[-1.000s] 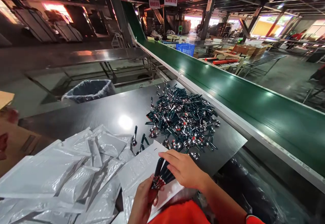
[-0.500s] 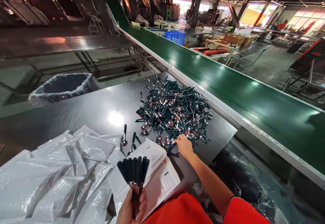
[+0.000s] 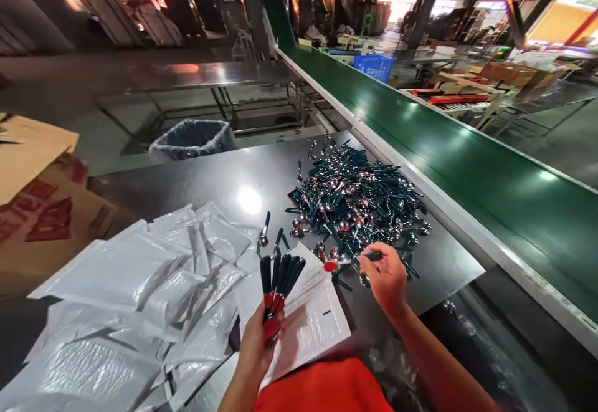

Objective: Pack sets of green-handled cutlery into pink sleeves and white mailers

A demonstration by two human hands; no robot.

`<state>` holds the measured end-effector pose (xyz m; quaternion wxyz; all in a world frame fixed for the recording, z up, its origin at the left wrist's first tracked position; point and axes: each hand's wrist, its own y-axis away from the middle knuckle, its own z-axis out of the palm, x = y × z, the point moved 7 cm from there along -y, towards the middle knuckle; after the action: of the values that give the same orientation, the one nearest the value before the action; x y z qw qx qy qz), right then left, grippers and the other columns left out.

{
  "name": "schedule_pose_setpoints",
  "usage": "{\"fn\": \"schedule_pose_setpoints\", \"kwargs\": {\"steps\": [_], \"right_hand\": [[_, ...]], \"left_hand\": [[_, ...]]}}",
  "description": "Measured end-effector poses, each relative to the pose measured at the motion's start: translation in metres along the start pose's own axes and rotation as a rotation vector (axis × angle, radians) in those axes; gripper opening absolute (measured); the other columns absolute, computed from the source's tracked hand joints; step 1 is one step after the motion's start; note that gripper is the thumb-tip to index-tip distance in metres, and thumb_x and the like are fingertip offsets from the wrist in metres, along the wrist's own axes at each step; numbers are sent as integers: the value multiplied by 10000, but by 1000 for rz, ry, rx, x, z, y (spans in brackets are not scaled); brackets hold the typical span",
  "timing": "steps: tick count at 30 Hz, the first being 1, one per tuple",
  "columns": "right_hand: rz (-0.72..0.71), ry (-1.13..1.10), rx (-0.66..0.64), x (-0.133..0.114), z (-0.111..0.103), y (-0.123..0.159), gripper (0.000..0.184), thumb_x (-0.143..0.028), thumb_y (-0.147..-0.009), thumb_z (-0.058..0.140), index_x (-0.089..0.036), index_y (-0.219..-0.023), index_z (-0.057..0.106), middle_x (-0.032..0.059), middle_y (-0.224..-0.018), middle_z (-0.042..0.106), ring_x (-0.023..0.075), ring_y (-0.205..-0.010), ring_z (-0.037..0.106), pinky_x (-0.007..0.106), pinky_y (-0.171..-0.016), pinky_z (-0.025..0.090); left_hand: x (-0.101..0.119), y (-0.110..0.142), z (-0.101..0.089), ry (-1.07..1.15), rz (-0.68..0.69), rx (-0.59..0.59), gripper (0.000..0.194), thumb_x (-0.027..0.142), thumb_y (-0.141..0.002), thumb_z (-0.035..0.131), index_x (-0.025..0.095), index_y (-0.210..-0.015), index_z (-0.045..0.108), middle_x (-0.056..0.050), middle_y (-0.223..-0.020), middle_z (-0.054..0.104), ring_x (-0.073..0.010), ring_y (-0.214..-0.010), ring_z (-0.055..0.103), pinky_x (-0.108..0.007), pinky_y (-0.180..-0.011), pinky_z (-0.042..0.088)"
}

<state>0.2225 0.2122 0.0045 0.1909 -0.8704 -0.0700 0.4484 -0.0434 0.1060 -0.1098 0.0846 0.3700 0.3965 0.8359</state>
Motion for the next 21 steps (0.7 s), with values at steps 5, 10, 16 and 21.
{"fn": "schedule_pose_setpoints", "kwargs": {"steps": [5,10,16,21], "right_hand": [[77,-346,-95,-54,26,35,164,-302,-842,660,-228,-984,625,-5,-752,677,136,-587,628,254,-580,546],[70,-326,-233,-56,58,48,207,-307,-840,649,-224,-1028,669,46,-905,664,188,-791,649,312,-720,567],[-4,-254,-213,-54,44,39,678,-445,-818,677,-205,-1408,446,155,-1308,540,261,-1090,593,409,-937,512],[-72,-181,-592,-51,46,40,591,-381,-857,643,-249,-1412,489,75,-1130,679,230,-1023,634,369,-956,482]], "left_hand": [[-7,9,30,-44,-41,45,232,325,-908,503,129,-914,627,-75,-708,714,-162,-508,654,-218,-409,472],[-23,17,37,-98,-69,-105,335,455,-819,588,123,-789,617,-45,-550,631,-122,-383,536,-181,-316,316],[-33,23,39,-251,-16,-291,570,690,-680,674,134,-798,628,-13,-535,600,-102,-370,489,-190,-329,267],[-38,19,39,-354,-41,-371,586,694,-667,690,123,-790,634,-30,-555,613,-88,-384,476,-191,-344,218]]}}
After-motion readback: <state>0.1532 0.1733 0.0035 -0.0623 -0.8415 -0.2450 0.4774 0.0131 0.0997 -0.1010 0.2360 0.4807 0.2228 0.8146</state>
